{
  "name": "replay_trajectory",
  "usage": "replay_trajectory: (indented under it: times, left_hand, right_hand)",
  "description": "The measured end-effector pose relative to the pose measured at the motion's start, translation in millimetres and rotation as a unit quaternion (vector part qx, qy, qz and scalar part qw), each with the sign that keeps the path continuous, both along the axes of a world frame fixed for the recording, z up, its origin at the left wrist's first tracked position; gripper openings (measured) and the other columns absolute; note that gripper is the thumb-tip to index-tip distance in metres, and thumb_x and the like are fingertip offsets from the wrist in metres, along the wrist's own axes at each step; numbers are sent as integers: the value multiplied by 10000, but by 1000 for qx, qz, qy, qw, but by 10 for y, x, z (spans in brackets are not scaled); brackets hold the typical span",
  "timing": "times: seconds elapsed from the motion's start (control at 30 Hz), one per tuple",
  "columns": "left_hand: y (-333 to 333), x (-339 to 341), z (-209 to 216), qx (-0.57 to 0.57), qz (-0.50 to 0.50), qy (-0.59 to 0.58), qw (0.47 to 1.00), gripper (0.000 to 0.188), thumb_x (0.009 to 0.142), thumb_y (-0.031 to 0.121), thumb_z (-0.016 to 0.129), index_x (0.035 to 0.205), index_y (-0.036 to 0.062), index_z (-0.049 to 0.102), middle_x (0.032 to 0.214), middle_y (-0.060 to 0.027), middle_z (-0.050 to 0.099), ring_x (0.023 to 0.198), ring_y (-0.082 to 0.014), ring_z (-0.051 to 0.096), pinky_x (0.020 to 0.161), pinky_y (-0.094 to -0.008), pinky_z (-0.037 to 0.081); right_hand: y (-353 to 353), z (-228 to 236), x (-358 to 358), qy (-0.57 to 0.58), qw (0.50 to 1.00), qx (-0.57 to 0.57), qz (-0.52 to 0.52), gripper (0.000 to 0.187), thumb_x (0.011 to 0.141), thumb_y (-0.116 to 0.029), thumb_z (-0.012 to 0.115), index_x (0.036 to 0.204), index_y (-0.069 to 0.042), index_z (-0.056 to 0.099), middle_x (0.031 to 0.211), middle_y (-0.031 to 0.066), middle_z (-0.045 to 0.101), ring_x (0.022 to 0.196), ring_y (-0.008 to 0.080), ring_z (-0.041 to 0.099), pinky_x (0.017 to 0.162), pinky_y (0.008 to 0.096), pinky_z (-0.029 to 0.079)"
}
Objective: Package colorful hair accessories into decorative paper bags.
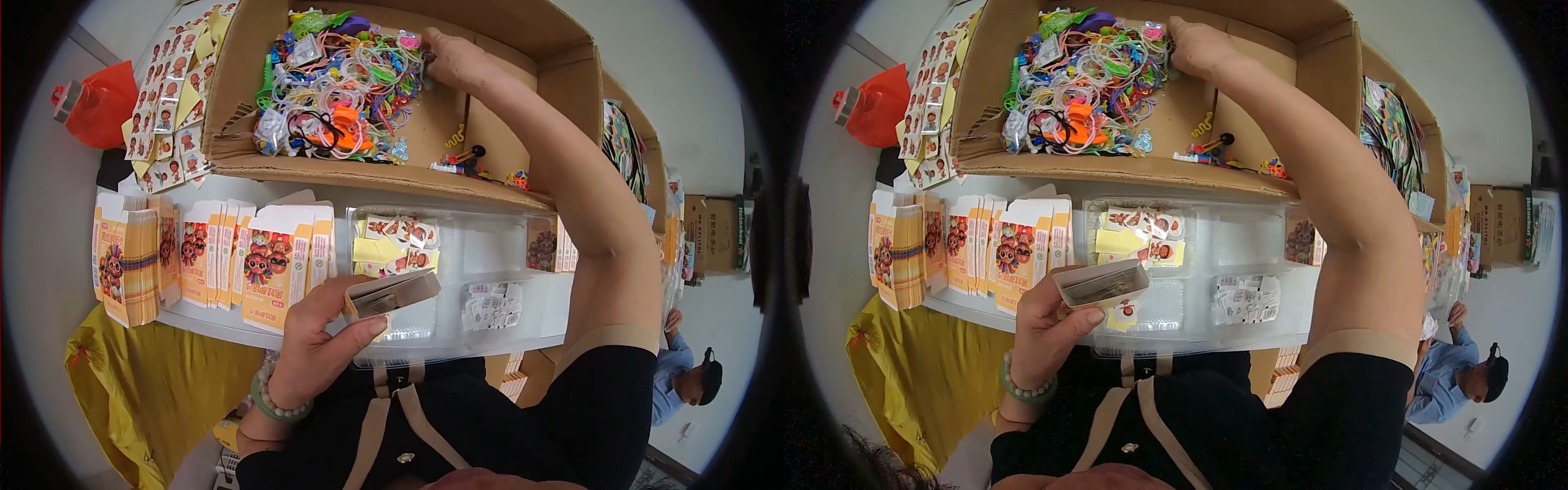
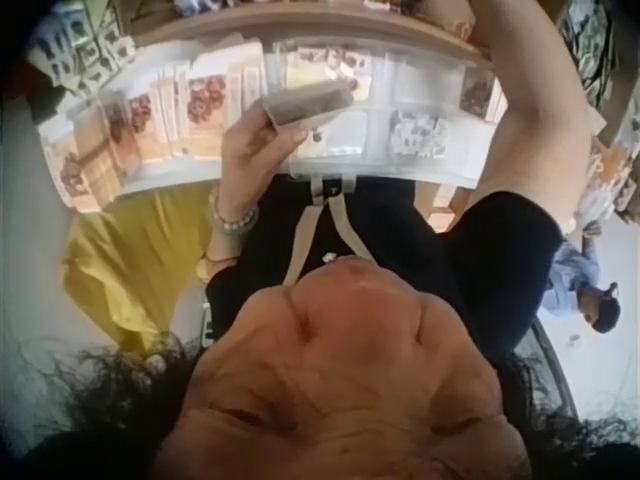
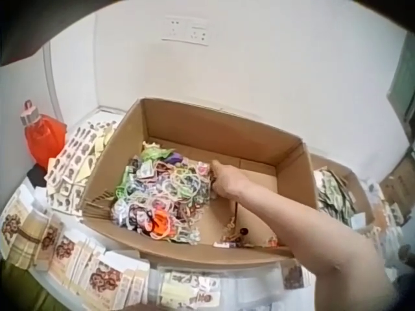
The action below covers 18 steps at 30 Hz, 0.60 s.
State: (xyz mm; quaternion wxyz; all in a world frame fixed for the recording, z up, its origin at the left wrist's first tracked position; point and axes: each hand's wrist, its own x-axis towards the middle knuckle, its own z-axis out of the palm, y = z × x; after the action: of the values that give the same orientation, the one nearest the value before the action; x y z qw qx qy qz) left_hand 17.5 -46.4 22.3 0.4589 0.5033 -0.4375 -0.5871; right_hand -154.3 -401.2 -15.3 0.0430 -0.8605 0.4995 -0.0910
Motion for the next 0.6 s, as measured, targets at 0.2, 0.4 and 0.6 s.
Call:
replay_trajectory:
  times: [0.2, 0.4, 0.6]
  left_hand:
    - [75, 1, -26, -1, 39, 32, 999, 337, 818, 106, 682, 1107, -29, 572, 980, -100, 633, 885, -143, 584, 768, -265, 460]
    - [132, -95, -111, -29, 11, 20, 999, 198, 839, 80, 636, 996, -16, 560, 823, -37, 554, 760, -85, 485, 682, -233, 423]
    - [96, -344, -23, -44, 9, 15, 999, 161, 840, 49, 592, 962, -19, 513, 773, -14, 492, 714, -70, 419, 633, -232, 394]
  right_hand:
    - [155, 439, -154, 43, 985, 163, -26, 226, 739, -186, 637, 932, -67, 632, 869, 123, 648, 851, 215, 631, 754, 339, 482]
    - [759, 1151, -508, -223, 926, 303, -24, 28, 759, -102, 604, 764, -75, 601, 676, -26, 568, 590, 48, 500, 522, 211, 366]
    - [1796, 1601, -499, -317, 872, 373, 16, 10, 761, -55, 595, 754, -62, 591, 646, -10, 579, 558, 41, 502, 491, 192, 367]
